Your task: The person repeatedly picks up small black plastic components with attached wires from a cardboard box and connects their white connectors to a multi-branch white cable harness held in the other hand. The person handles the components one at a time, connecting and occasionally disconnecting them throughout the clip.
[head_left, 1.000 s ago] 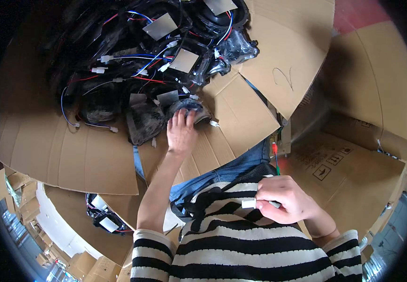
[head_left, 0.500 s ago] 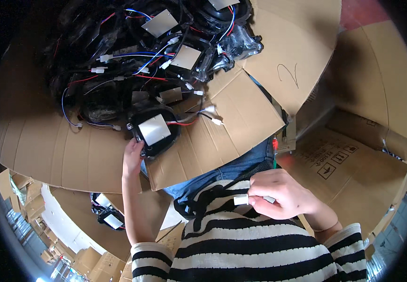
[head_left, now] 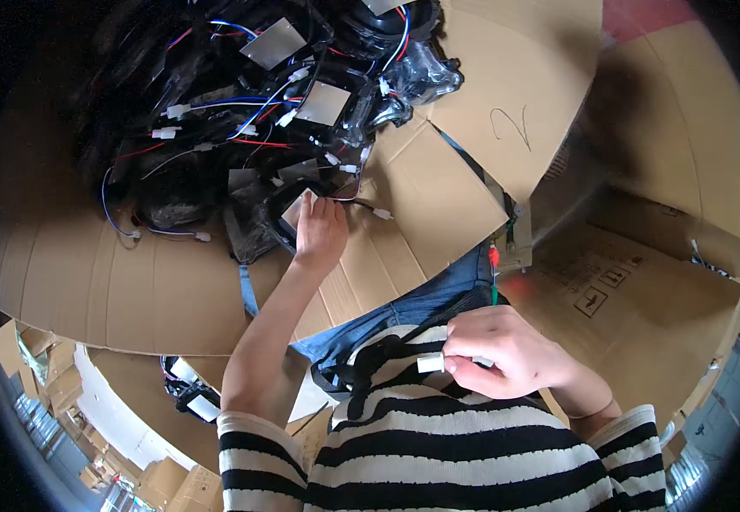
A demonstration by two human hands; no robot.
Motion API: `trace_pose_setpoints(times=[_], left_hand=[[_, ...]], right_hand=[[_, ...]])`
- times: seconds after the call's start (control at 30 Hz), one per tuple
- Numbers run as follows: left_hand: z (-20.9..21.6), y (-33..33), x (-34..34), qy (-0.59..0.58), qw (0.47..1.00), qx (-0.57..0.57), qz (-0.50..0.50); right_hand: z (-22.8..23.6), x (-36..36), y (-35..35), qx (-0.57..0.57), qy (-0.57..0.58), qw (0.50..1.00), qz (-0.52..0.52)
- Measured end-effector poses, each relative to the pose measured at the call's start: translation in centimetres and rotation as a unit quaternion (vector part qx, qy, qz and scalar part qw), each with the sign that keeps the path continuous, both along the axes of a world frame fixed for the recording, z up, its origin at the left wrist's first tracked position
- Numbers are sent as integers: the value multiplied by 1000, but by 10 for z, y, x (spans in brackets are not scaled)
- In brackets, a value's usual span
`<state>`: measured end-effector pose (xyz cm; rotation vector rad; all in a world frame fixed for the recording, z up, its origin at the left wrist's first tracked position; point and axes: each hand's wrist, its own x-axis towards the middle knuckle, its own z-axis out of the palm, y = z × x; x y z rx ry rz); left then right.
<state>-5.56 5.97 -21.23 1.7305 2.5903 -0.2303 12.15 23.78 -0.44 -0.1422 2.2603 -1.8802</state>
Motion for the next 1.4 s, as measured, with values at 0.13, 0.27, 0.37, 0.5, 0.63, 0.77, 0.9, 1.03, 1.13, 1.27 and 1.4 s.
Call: trace_pose_setpoints(times=[0.13, 0.27, 0.37, 0.5, 0.63, 0.77, 0.9, 1.03, 1.13, 1.27, 1.4], left_hand=[[-5, 21, -10, 14, 997, -72, 14], [13, 52, -14, -57, 940, -336, 31], [4, 36, -12, -38, 974, -214, 70], [19, 21, -14, -97, 992, -13, 85], [0, 27, -17, -77, 981, -41, 171], [-11, 37, -25, -5, 978, -167, 121], [-10, 39, -30, -7, 986, -117, 123], [40, 30, -24, -60, 991, -22, 114], [90, 1, -21, -183, 971, 83, 127], [116, -33, -5, -401, 868, 237, 170], [160, -18, 7, -575, 735, 299, 198]], right_hand=[[-3, 5, -2, 1, 16, 1000, -10], [-3, 5, -10, 8, 27, 1000, -5], [-4, 4, -9, 15, 22, 1000, 0], [-8, 3, -9, 10, 16, 1000, -2], [-6, -1, -12, 9, 20, 1000, 3], [-5, 0, -12, 24, 22, 999, 0], [-4, -2, -15, 23, 27, 999, 3], [-2, -4, -14, 33, 24, 999, 7], [-5, -3, -12, 20, 20, 1000, -1], [-1, -11, -11, 15, 24, 1000, 7], [5, -17, -10, 9, 35, 999, 15]])
